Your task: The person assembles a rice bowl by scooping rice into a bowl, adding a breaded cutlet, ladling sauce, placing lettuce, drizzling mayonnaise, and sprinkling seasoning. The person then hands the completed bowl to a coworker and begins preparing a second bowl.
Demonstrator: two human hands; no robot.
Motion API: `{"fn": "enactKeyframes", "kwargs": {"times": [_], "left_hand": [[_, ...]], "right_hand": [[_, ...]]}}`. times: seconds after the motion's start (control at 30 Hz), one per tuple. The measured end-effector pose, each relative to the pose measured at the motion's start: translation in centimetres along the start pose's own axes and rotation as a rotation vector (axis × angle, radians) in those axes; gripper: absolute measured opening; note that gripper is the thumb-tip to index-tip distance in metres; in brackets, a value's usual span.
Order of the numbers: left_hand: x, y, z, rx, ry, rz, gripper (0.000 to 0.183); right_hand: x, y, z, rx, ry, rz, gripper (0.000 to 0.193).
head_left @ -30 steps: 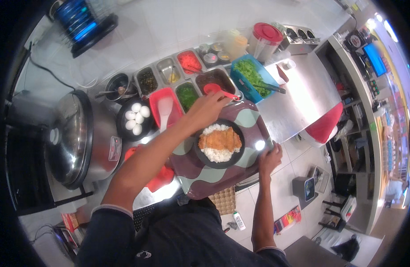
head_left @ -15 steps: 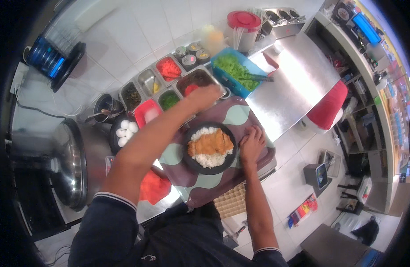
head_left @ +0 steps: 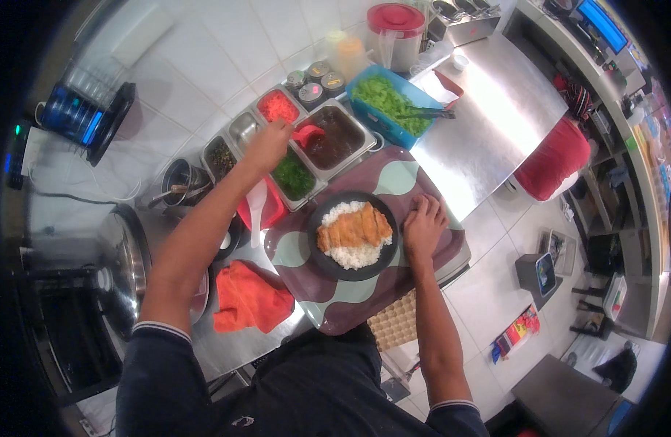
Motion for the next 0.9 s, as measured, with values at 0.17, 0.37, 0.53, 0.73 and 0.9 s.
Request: {"fn": "enactKeyframes", "kwargs": {"times": [0.17, 0.37, 0.53, 0.73, 0.9], "left_hand": [[2.3, -0.3, -0.3, -0.064, 0.026, -0.181, 0.013], [4.4, -1.2, -0.7, -0.199, 0.203, -0.338, 0.011], [5.7, -1.8, -2.1, -0.602, 0.304, -0.831, 0.014], [6.8, -2.6, -3.5, -0.781, 0.171, -1.408, 0.016], [4.0, -2.7, -5.2, -0.752, 0.039, -1.542, 0.015]], "right_hand": [[-0.2, 0.2, -0.2, -0.021, -0.016, -0.019, 0.029], [0.2, 0.0, 0.0, -0.012, 0.01, -0.018, 0.031], [0.0, 0.1, 0.0, -0.05, -0.102, -0.042, 0.026], [0.3, -0.1, -0.2, -0.033, -0.065, -0.098, 0.027], [0.3, -0.3, -0.3, -0.06, -0.1, -0.065, 0.027]]}}
Point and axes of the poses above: each hand's wrist, its own z-axis towards the middle knuckle, its own x-axis out of the palm, y = z × x, the point moved 5 cm from there along z, towards the middle knuckle, and after that the axes turned 4 degrees about z, right-handed, at the moved point
